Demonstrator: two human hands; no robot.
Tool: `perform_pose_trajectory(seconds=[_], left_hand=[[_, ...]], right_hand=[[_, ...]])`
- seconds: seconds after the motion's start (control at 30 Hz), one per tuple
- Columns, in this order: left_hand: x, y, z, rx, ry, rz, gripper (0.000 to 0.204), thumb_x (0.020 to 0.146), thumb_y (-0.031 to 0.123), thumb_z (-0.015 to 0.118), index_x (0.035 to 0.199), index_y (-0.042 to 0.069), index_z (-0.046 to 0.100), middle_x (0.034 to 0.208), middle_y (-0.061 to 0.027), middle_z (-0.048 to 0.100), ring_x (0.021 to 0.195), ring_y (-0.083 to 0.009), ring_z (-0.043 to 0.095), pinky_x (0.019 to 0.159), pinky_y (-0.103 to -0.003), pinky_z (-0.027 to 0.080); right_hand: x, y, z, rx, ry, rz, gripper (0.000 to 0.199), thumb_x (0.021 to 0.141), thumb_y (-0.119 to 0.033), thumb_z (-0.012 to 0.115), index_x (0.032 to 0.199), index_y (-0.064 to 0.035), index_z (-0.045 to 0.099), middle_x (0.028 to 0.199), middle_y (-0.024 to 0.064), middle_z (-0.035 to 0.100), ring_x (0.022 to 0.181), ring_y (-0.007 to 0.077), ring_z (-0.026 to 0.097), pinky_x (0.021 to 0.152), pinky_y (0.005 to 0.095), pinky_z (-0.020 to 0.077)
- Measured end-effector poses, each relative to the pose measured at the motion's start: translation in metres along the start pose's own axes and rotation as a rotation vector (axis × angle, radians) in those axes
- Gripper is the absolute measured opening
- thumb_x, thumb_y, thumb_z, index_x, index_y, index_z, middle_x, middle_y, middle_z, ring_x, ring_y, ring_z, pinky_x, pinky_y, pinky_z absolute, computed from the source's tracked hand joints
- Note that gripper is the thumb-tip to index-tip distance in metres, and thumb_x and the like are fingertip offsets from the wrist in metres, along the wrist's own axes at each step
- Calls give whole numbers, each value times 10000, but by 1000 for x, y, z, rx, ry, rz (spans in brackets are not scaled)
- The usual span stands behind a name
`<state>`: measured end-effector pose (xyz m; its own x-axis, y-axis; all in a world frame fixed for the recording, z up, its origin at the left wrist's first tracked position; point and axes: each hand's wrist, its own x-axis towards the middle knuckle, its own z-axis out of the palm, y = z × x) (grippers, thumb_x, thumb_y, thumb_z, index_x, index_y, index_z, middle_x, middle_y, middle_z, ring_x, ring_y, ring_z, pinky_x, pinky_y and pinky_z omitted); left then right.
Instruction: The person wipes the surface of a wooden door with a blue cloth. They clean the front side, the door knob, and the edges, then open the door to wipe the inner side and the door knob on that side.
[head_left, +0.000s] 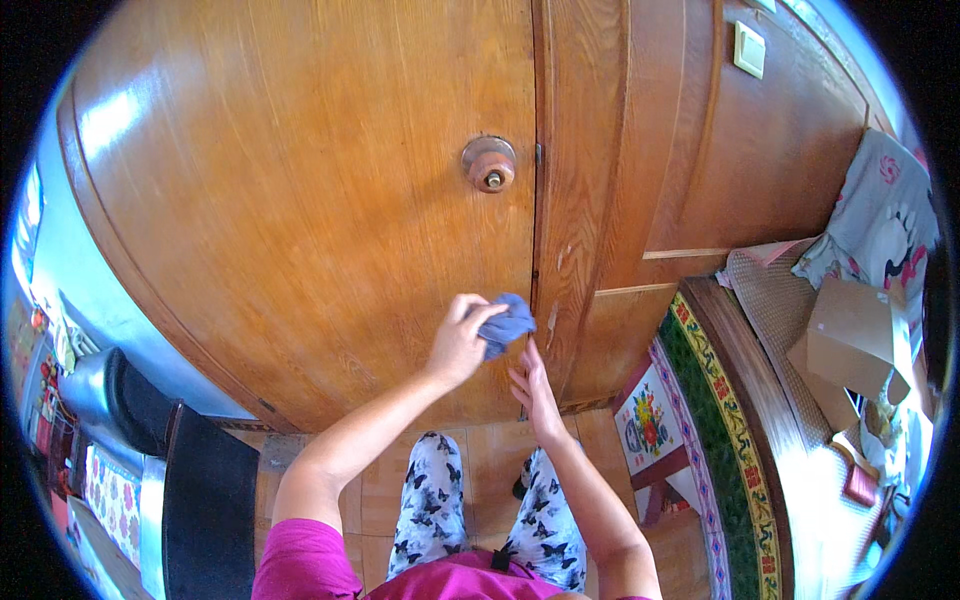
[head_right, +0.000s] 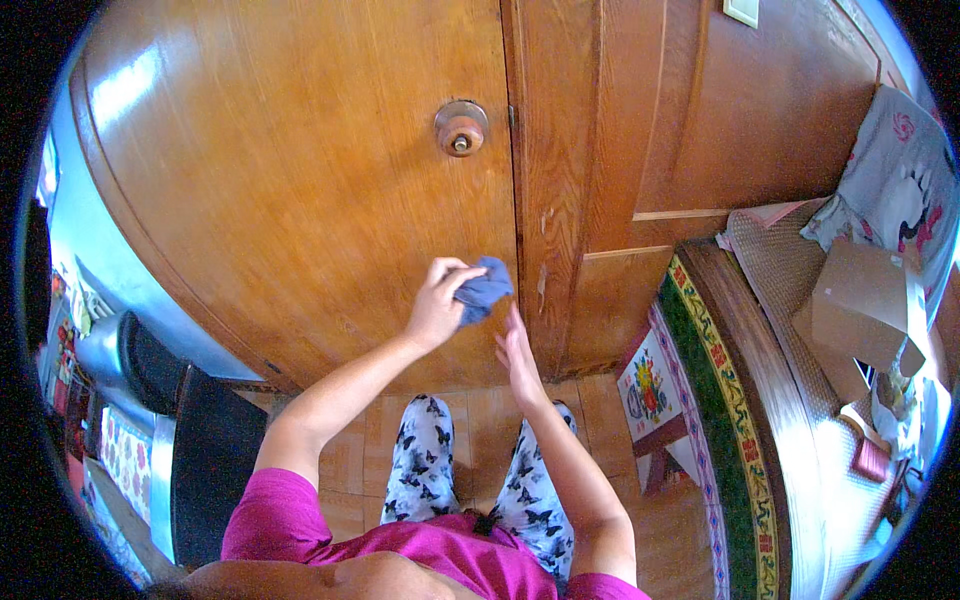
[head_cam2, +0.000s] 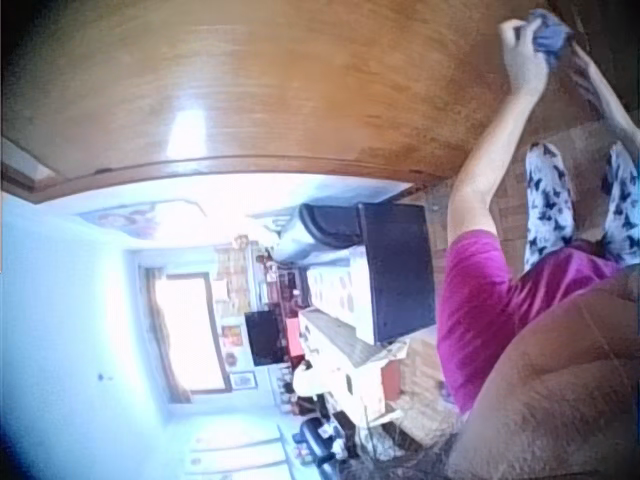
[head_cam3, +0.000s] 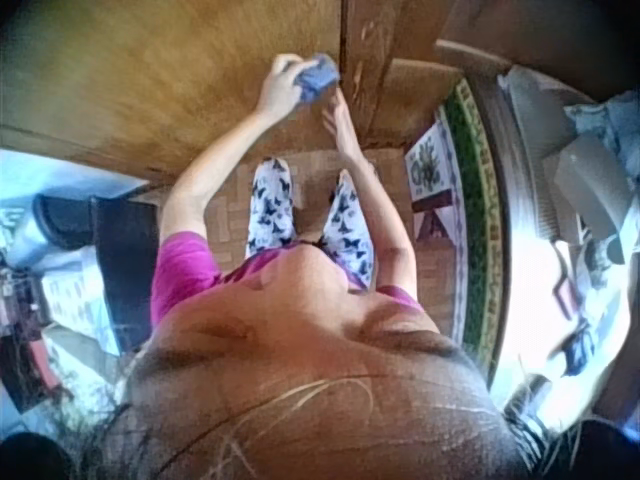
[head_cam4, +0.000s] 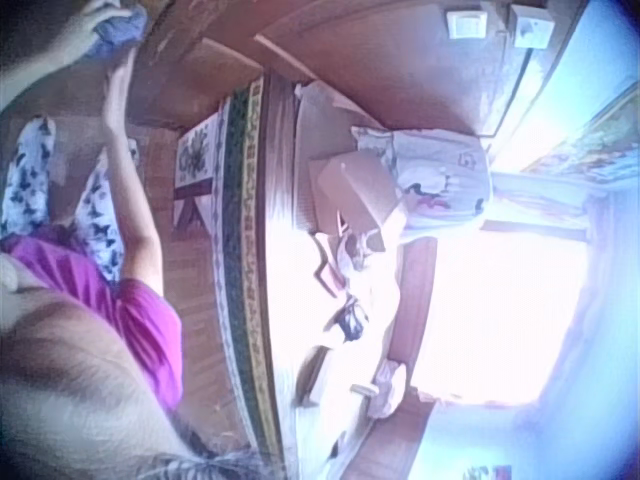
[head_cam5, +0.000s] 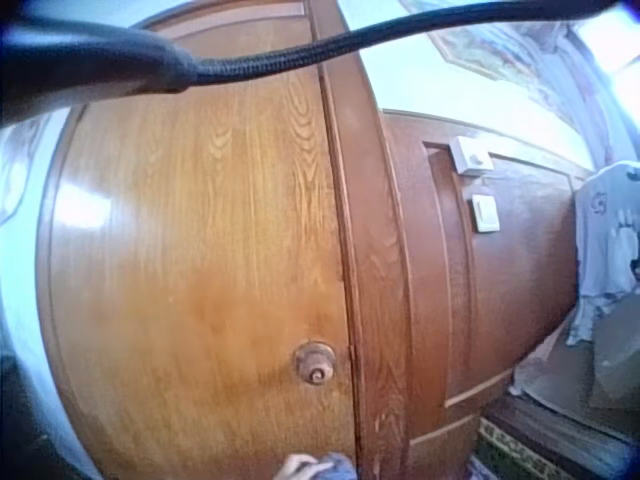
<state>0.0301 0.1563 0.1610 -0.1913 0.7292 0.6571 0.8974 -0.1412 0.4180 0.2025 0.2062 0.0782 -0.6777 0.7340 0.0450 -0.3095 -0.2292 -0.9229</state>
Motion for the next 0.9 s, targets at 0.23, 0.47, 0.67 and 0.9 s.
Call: perform_pose_trajectory(seconds=[0.23, 0.47, 0.67, 0.9], left_hand=[[69, 64, -62, 0, 92, 419, 716, 825, 158, 765, 1455, 45, 445, 1457, -190, 479, 1373, -400, 427, 1155, -489, 351], [179, 31, -120, 393, 155, 481, 712, 745, 200, 848, 1365, 77, 522, 1310, -121, 568, 1237, -346, 511, 1047, -464, 430], [188, 15, -113, 333, 256, 574, 533, 676, 117, 861, 1157, 59, 639, 1104, -89, 643, 1050, -334, 572, 925, -424, 502], [194, 13, -110, 354, 242, 590, 612, 624, 38, 851, 1196, 60, 633, 1130, -89, 643, 1078, -330, 572, 938, -421, 501]], right_hand=[[77, -128, 45, 143, 184, -610, 457, 1050, -263, 583, 1446, -71, 458, 1317, 77, 584, 1135, 170, 601, 979, 339, 502], [144, -285, 97, -705, 161, -1260, 389, 1005, -330, 594, 1217, -8, 638, 1241, 185, 589, 1196, 361, 542, 1026, 440, 450], [168, -240, 105, -756, 211, -1158, 436, 1036, -405, 513, 1194, -24, 654, 1238, 187, 611, 1133, 387, 550, 990, 479, 447], [185, -197, 120, -94, 227, -1256, 421, 1099, -360, 383, 1163, -13, 612, 1145, 151, 603, 1077, 323, 541, 974, 420, 409]])
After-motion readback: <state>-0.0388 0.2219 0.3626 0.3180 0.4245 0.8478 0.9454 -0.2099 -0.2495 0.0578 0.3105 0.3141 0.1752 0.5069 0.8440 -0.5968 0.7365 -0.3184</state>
